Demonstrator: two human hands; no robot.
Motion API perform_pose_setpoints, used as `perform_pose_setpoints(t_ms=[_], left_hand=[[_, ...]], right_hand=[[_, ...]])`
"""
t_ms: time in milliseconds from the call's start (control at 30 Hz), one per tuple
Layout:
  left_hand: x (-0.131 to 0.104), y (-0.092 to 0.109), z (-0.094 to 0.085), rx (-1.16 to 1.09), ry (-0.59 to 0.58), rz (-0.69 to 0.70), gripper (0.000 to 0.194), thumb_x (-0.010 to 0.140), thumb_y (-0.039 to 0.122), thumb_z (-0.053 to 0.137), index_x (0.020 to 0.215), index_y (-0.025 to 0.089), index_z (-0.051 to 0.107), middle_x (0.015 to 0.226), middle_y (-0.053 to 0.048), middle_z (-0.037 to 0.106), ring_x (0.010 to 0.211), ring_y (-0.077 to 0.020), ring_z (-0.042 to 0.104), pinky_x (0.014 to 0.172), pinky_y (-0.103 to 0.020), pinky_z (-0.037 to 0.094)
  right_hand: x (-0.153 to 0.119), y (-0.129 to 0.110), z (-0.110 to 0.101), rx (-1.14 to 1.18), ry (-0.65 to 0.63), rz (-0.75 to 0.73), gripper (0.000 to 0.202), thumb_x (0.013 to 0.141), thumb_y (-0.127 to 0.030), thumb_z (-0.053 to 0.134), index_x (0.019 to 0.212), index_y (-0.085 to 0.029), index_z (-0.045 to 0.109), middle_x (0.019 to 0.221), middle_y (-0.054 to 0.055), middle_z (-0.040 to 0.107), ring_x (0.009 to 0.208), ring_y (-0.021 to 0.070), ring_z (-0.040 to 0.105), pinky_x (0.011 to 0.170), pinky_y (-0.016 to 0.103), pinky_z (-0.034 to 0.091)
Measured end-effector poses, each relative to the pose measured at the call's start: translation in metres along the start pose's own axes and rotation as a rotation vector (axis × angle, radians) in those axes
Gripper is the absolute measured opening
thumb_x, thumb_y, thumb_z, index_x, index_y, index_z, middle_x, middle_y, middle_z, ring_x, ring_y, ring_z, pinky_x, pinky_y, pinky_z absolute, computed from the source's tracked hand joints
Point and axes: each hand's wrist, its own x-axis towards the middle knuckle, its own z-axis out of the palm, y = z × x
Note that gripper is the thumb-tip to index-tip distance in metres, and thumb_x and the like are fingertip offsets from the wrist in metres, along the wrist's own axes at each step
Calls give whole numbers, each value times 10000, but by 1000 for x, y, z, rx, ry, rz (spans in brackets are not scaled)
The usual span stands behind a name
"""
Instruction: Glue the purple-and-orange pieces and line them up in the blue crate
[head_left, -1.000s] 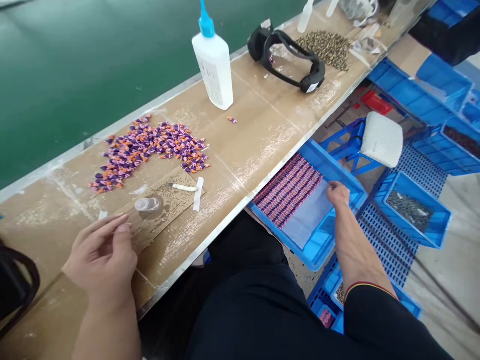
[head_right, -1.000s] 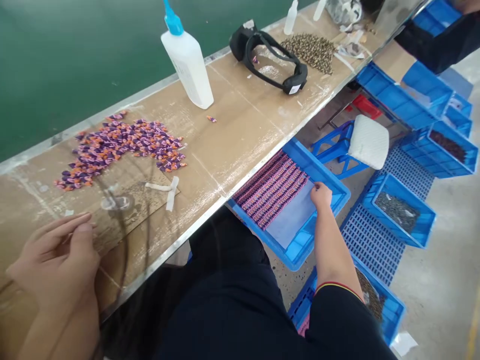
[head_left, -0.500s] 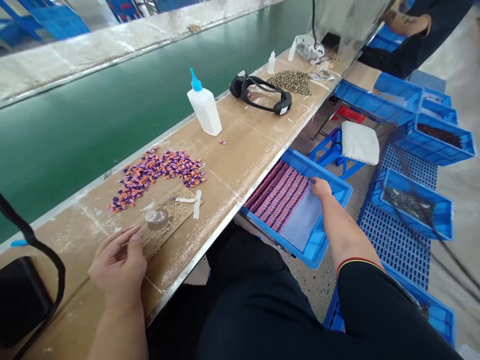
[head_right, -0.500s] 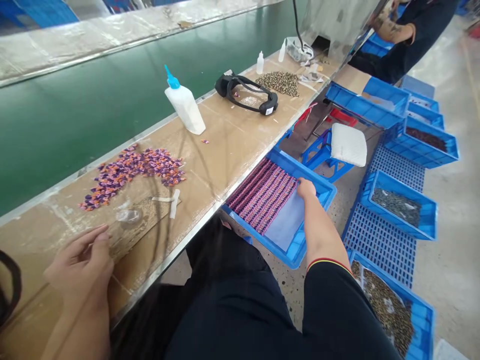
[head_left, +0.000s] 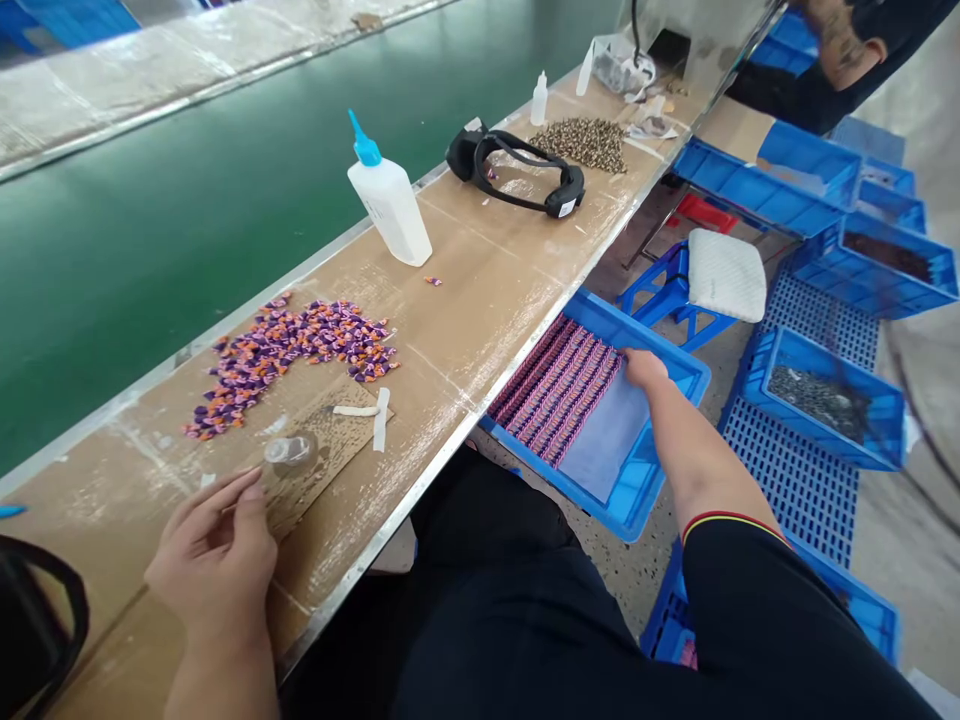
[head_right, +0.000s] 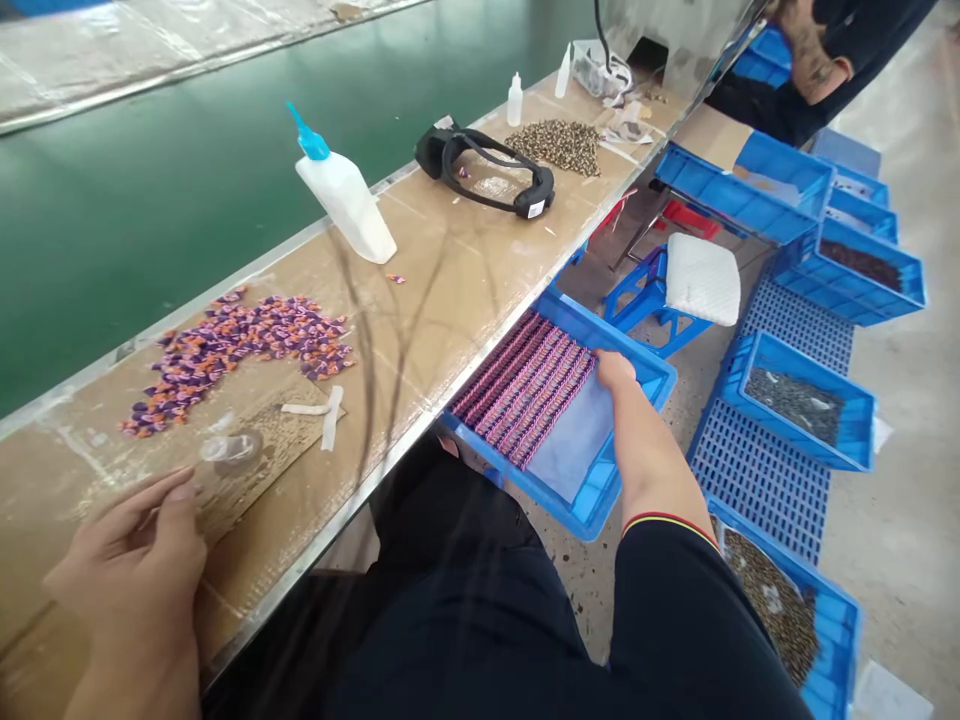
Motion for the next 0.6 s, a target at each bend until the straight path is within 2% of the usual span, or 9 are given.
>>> perform_pose_setpoints(t_ms=[233,467,600], left_hand=[[-2,-2,1,26,-3,-23,484,754,599,758,872,142,869,875,-163,819,780,-280,761,682,-404,573],[-2,4,1,52,-6,-42,448,746,599,729,845,179,852,860,-119,813,781,-259,762,712,-401,608],[-1,4,2,51,-13,-37,451,742,598,722,841,176,847,853,-132,805,772,-281,763,732,-441,620]], right_hand=[[5,-1,1,-65,-14,-20,510,1088,-551,661,1475,-219,676,1463,136,713,1288,291,715,1133,554,572],[6,-5,-3,-102,8,-17,458,1038,-360,636,1480,-311,746,1355,139,800,1267,324,757,1039,406,603],[6,-7,-4,-116,8,-11,438,1009,-323,640,1421,-319,789,1300,129,823,1229,323,774,1007,387,610]])
